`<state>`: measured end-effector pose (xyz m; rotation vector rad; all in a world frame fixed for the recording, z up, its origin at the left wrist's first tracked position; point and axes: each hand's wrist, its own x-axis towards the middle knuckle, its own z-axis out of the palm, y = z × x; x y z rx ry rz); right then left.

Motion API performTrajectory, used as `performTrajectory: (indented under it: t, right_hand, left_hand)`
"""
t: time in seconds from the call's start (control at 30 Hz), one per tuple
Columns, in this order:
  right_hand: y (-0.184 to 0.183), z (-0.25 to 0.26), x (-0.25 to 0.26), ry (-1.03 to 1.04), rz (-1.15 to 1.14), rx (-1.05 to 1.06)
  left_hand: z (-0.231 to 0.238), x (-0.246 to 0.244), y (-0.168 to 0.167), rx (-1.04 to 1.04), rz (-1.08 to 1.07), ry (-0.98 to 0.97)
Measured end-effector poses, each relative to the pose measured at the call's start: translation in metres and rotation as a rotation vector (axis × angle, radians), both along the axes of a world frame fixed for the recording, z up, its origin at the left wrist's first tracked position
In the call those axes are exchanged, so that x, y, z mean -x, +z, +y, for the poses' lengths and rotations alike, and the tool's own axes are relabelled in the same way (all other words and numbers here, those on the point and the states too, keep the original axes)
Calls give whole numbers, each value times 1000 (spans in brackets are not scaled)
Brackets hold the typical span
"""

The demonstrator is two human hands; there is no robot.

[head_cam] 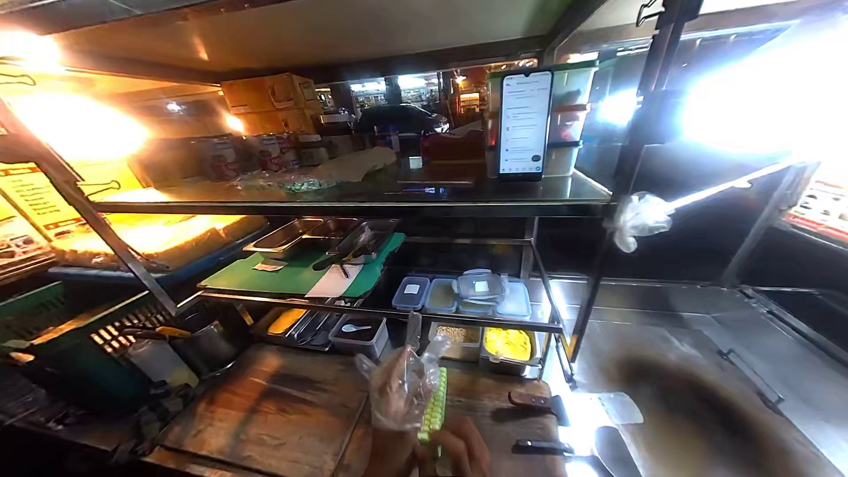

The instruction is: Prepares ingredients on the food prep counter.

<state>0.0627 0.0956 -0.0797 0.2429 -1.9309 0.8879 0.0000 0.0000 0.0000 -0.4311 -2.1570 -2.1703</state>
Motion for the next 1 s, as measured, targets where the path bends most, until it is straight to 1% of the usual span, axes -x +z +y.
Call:
performTrajectory:
  t: [0.03, 0.07, 0.1, 0.13, 0.17, 0.23, 0.27, 0.3, 0.37, 0.43, 0.5, 0.53, 0.57, 0.63, 0.67, 0.7, 0.77, 0.8, 0.83, 0.87, 0.9, 0.93, 0.97, 1.0]
  right_hand:
    - [0, 2, 4, -39, -60, 27]
    - [2, 5, 10, -59, -122, 23]
    - [3, 8, 16, -59, -156, -11]
    - [3, 12, 19, -39, -152, -54]
    - [0, 17, 19, 1, -122, -84]
    - [-10, 19, 13, 71, -68, -108]
    - [-17, 17, 7, 89, -69, -90]
    - [-23, 15, 4, 97, -84, -56]
    - [-33, 9, -1, 102, -163, 71]
    - [-41, -1, -5, 94, -273, 196]
    - [-46, -9, -7, 103, -294, 247]
    - [-46, -14, -8, 125, -291, 253]
    - [-46, -18, -8, 152, -288, 259]
    - [-40, -24, -3, 200, -303, 278]
    - [-37, -26, 1, 219, -331, 282]
    - [-34, -29, 6, 232, -363, 273]
    - [-31, -35, 16, 251, -413, 223]
    - [-31, -38, 21, 246, -420, 195]
    - [-32, -40, 26, 241, -422, 164]
    - [-30, -42, 32, 234, -420, 130]
    - [-28, -45, 37, 223, -418, 99]
    - [-29, -50, 40, 212, -423, 75]
    - [-33, -57, 41, 201, -441, 60]
    - [-35, -63, 42, 188, -470, 57]
  left_hand:
    - [1, 3, -15, -227, -147, -74]
    - [5, 2, -21, -412, -308, -92]
    - [9, 0, -21, -508, -431, -57]
    - [12, 0, -23, -523, -483, -29]
    - [14, 0, -26, -470, -462, -18]
    - [12, -1, -38, -238, -277, -29]
    - [9, -3, -42, -148, -212, -70]
    - [7, -7, -43, -158, -241, -127]
    - [9, -9, -46, -343, -419, -187]
    - [8, -11, -50, -508, -584, -135]
    - [2, -9, -58, -617, -620, -105]
    - [-2, -6, -62, -634, -618, -117]
    - [-7, -2, -66, -622, -603, -181]
    - [-20, 14, -72, -588, -591, -435]
    - [-23, 23, -73, -588, -627, -454]
    - [-24, 30, -73, -596, -681, -395]
    - [-16, 46, -72, -615, -752, -109]
    - [-15, 52, -73, -615, -732, -67]
    - [-18, 59, -77, -608, -716, -118]
    - [-24, 70, -84, -599, -687, -269]
    - [-28, 82, -95, -579, -651, -379]
    - [-32, 89, -106, -561, -654, -389]
    - [-36, 93, -113, -518, -691, -317]
    - [-38, 97, -117, -465, -752, -197]
